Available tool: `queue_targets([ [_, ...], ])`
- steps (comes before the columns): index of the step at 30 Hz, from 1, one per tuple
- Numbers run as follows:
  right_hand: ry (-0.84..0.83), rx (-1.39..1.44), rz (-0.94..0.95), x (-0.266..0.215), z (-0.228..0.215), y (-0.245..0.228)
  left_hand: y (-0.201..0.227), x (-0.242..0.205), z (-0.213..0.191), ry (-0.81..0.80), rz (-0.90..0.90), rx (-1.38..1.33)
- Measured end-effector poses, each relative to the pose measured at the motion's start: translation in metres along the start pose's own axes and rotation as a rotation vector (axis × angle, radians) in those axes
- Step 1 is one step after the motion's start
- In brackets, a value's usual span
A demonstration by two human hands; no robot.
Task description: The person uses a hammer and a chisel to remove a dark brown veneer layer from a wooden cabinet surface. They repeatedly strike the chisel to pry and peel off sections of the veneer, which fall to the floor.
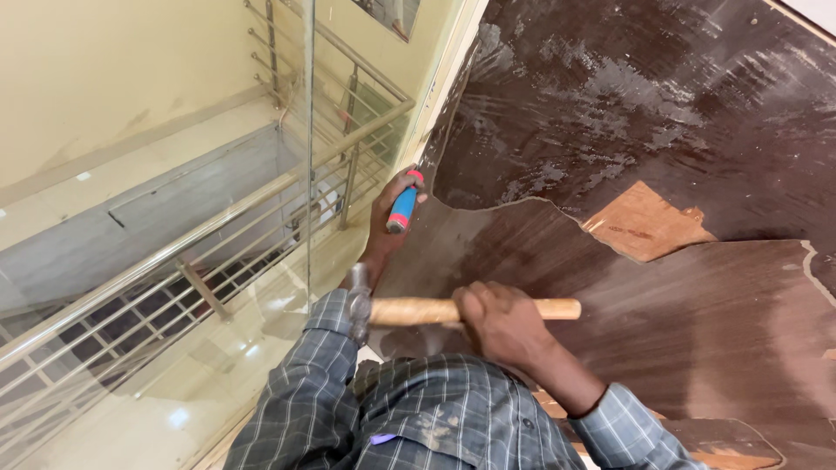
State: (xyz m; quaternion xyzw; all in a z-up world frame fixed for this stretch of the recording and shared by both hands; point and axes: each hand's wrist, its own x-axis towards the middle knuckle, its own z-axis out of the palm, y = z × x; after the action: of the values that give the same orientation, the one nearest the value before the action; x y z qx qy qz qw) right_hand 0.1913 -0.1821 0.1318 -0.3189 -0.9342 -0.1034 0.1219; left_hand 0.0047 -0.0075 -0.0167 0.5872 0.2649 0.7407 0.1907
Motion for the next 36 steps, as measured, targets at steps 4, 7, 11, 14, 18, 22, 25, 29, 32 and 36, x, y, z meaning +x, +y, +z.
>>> queue_targets([
  [4, 0.014, -0.014, -0.157, -0.001, 0.003, -0.004, -0.012, -0.004, 0.001, -0.012, 0.041, -0.202],
  [7, -0.093, -0.099, -0.001, 0.005, 0.025, 0.021, -0.014, -0.009, -0.001, -0.015, -0.061, -0.171],
  [11, -0.226, -0.139, 0.206, 0.010, 0.040, 0.025, -0.018, -0.018, -0.001, -0.018, -0.086, -0.125],
  [14, -0.183, -0.117, 0.164, 0.016, 0.029, 0.015, -0.023, -0.017, -0.001, -0.035, -0.100, -0.026],
  [18, -0.049, -0.051, 0.067, 0.015, 0.003, -0.006, -0.022, -0.021, -0.002, -0.002, -0.012, -0.127],
  [22, 0.029, -0.010, -0.055, 0.005, 0.002, -0.008, -0.014, -0.026, -0.004, -0.013, -0.134, -0.091],
  [25, -0.122, -0.102, 0.060, 0.008, 0.026, 0.020, -0.011, -0.025, -0.003, -0.021, -0.127, -0.010],
  [29, -0.298, -0.105, 0.249, 0.000, 0.041, 0.027, -0.001, -0.022, -0.005, -0.059, -0.141, -0.090],
  [32, -0.184, -0.011, 0.329, -0.011, 0.026, 0.023, 0.017, -0.017, -0.002, -0.039, -0.439, -0.403],
  [36, 0.073, 0.166, 0.497, -0.042, -0.003, 0.013, 0.048, 0.007, 0.026, -0.122, 0.006, 0.385],
])
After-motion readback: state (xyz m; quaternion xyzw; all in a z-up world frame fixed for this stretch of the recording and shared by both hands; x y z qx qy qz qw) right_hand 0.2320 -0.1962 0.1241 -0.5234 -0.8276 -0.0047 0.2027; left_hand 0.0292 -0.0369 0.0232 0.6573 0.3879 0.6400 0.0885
